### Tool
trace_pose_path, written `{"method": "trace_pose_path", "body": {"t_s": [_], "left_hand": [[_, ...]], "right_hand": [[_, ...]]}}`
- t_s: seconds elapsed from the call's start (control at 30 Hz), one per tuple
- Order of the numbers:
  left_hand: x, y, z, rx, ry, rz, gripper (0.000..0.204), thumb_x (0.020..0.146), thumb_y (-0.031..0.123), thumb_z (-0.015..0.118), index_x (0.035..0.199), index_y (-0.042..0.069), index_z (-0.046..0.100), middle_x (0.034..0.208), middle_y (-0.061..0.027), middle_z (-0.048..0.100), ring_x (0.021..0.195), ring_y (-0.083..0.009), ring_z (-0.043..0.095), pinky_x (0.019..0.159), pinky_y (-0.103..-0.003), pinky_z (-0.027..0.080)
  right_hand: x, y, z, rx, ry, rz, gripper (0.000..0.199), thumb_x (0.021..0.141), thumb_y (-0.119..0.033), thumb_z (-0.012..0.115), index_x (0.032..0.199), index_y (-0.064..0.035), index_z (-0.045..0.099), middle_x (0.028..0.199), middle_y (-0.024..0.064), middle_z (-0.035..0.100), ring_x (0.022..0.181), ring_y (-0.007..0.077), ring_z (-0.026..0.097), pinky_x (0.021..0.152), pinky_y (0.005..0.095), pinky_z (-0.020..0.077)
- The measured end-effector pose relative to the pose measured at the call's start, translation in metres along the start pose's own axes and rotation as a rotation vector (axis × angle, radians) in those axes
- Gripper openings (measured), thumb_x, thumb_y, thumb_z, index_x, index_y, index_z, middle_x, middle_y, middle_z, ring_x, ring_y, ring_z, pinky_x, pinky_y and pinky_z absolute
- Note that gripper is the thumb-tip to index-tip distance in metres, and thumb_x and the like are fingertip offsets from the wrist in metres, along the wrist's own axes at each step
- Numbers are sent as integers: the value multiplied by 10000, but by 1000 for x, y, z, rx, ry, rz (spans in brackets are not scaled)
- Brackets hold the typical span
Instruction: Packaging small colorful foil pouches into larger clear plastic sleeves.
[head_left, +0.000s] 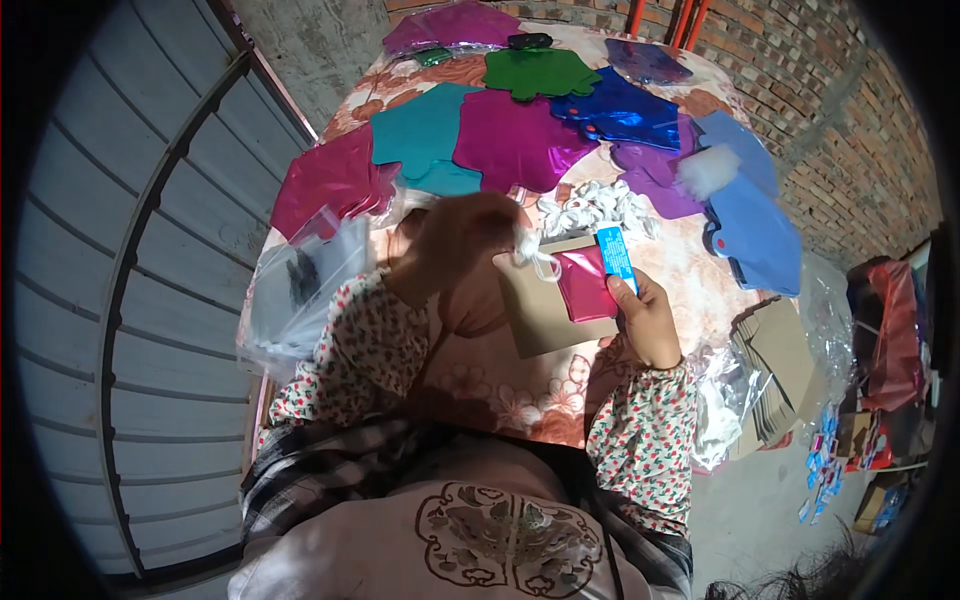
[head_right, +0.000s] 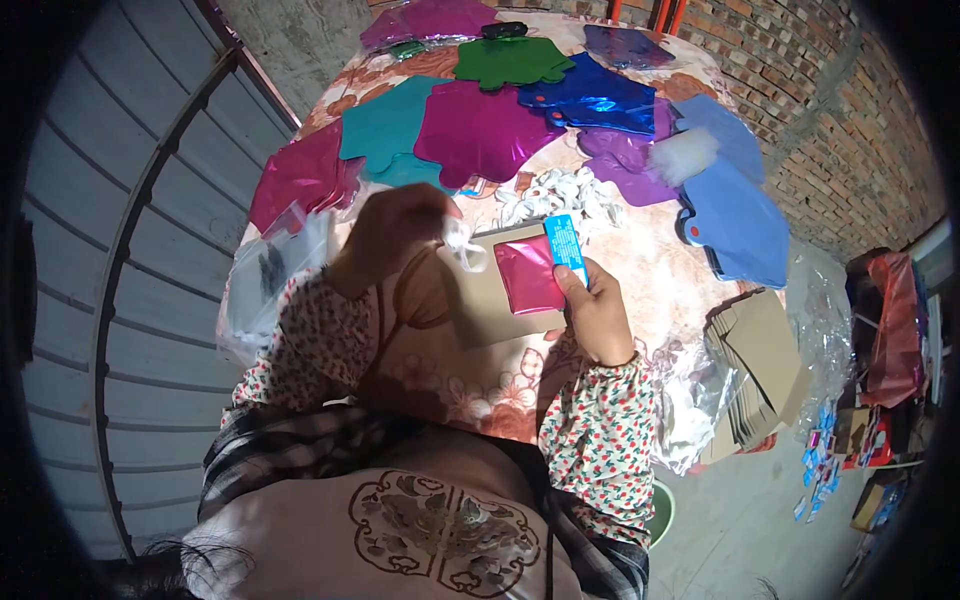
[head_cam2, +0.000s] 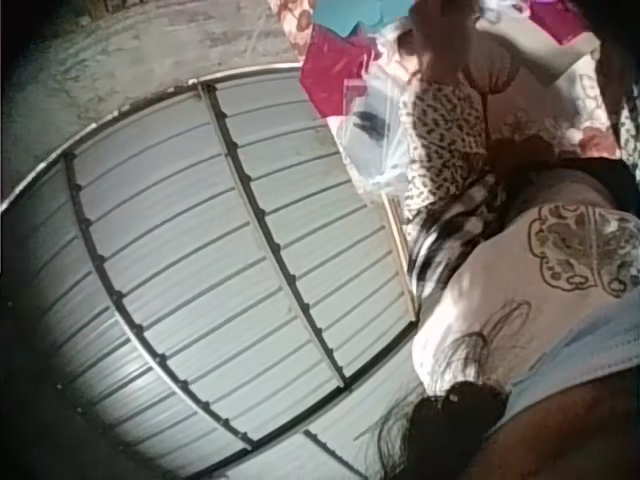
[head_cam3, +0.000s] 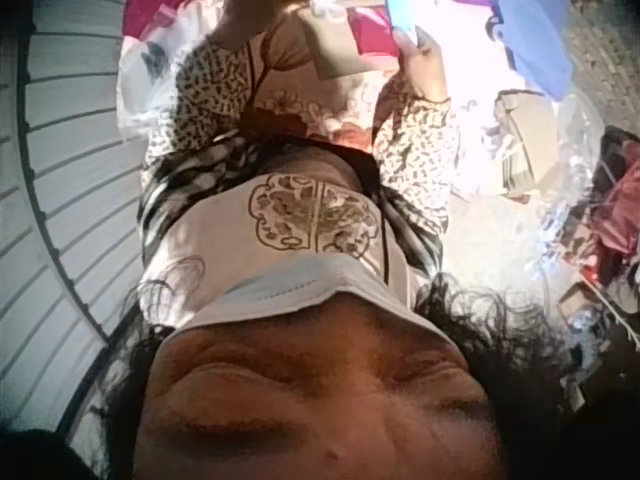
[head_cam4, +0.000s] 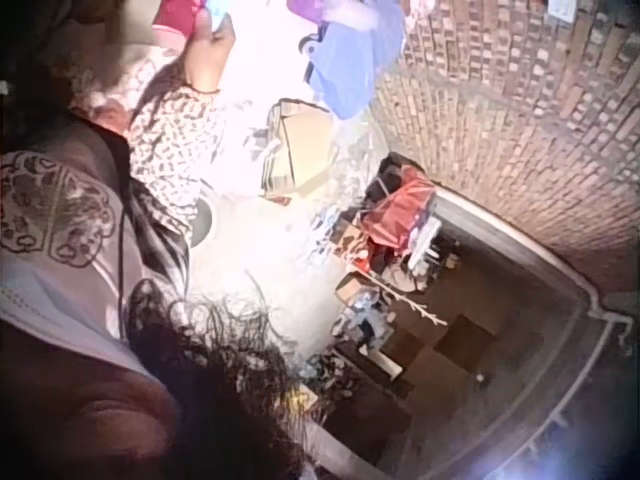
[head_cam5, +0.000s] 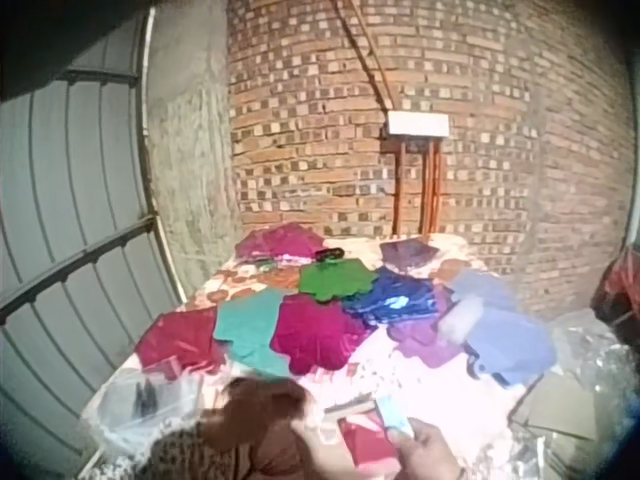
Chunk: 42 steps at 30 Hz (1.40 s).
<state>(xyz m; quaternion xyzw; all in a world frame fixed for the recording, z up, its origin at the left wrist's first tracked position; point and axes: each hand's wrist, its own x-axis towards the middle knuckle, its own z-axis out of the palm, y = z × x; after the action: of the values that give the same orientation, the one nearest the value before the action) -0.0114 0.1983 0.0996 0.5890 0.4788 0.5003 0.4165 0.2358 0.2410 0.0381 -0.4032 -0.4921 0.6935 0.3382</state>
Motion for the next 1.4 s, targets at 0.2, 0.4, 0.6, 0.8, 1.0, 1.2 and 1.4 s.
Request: {"method": "trace_pose_path", "body": {"t_s": [0.2,0.4,0.6,0.8,1.0,1.2,1.4], "left_hand": [[-32,-50,14,585,105,417,155,751,22,580,904,42,600,826,-77,543,743,-156,546,670,-276,448],[-57,-60,32,819,107,405,135,742,7,560,853,70,605,883,-113,560,822,-318,540,692,-390,460],[-69,-73,50,585,249,282,168,738,52,653,893,20,596,786,-70,568,694,-159,560,610,-272,446],[-71,-55,66,375,386,49,135,775,76,662,859,-2,589,786,-68,574,675,-124,574,600,-242,461],[-67,-67,63,310,313,-121,152,770,70,677,848,-9,572,772,-58,588,703,-89,575,633,-228,472],[-63,-87,66,-1,523,145,172,786,60,661,899,4,543,757,-29,587,726,-76,569,652,-220,466],[-65,-66,59,-262,320,-253,159,812,31,617,936,18,518,766,-21,583,729,-97,575,675,-214,466]], "right_hand": [[-1,0,7,103,-112,77,289,920,-233,521,1092,-2,547,796,49,619,531,109,593,369,255,519],[1,5,11,72,-96,76,253,926,-178,504,1056,32,557,751,82,632,498,126,594,369,247,502],[2,10,10,41,-115,62,264,924,-199,512,1065,20,554,756,74,634,501,123,596,367,246,502],[-2,6,18,-44,-81,66,276,921,-230,520,1086,-9,547,782,66,637,518,116,601,368,244,506],[-1,11,18,-79,-71,-19,270,923,-229,516,1082,-13,545,807,64,635,540,117,606,374,245,505],[-2,13,19,-55,-103,-37,265,928,-220,509,1086,-10,542,827,58,631,557,114,607,378,240,500],[2,22,15,-80,-133,-136,270,932,-198,506,1101,11,534,851,59,629,604,106,602,429,230,502]]}}
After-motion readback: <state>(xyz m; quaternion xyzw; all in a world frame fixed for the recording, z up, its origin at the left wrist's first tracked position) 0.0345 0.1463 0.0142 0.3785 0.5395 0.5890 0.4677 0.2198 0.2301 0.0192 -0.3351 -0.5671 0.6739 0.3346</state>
